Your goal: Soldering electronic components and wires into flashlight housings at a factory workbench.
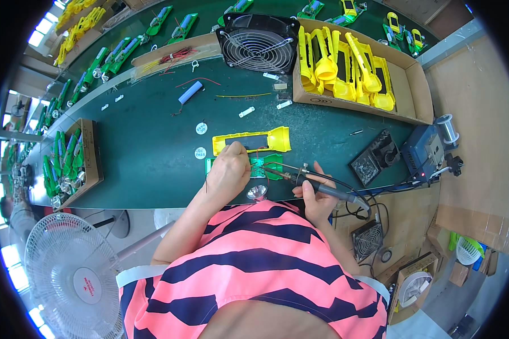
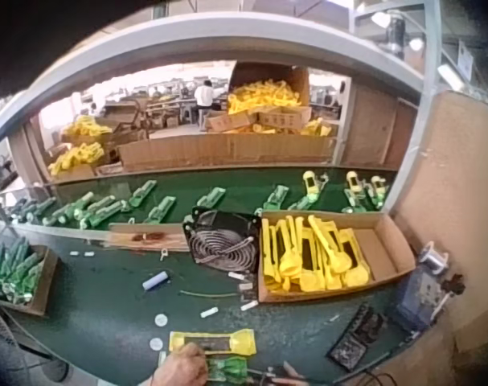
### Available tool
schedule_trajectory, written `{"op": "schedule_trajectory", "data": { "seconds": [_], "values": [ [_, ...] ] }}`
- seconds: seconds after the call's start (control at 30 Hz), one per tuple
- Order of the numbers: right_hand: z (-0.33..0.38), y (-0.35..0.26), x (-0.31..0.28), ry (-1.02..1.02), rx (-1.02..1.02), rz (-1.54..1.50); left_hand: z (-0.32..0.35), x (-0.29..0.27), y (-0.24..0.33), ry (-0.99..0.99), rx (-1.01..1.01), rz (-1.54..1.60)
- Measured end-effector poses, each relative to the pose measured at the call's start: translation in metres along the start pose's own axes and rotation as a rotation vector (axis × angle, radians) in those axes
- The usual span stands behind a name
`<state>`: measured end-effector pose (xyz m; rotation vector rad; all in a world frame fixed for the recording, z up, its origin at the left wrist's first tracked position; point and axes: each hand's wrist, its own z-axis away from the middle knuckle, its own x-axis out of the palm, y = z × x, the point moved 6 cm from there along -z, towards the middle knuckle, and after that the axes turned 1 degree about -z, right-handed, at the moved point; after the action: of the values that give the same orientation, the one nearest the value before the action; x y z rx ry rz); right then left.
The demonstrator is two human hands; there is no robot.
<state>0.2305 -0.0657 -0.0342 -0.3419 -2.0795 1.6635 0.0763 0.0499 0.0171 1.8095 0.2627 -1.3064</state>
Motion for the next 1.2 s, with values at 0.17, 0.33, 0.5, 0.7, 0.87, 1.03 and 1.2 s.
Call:
{"op": "schedule_trajectory", "data": {
  "seconds": [0.17, 0.33, 0.5, 0.7, 0.87, 1.03, 1.2],
  "values": [
    [-0.001, -0.004, 0.000, 0.010, -0.007, -0.033, 0.000, 0.001, -0.001, 0.000, 0.001, -0.012],
    [0.002, 0.000, -0.003, 0.030, 0.051, -0.047, -0.001, 0.000, 0.002, -0.019, -0.021, -0.027],
    [0.002, 0.001, -0.006, 0.045, 0.047, -0.039, 0.000, -0.001, 0.001, -0.010, -0.012, -0.004],
    [0.003, 0.003, -0.007, 0.061, 0.064, -0.058, 0.000, -0.006, 0.004, -0.018, 0.004, 0.022],
    [0.003, 0.001, -0.009, 0.068, 0.036, -0.047, 0.028, -0.024, 0.024, 0.175, 0.130, -0.257],
    [0.002, -0.003, -0.008, 0.094, 0.105, -0.099, 0.071, -0.031, -0.003, -0.068, -0.123, -0.600],
    [0.000, -0.007, -0.005, -0.002, 0.011, 0.025, 0.059, -0.046, 0.011, 0.256, 0.124, -0.520]
  ]
}}
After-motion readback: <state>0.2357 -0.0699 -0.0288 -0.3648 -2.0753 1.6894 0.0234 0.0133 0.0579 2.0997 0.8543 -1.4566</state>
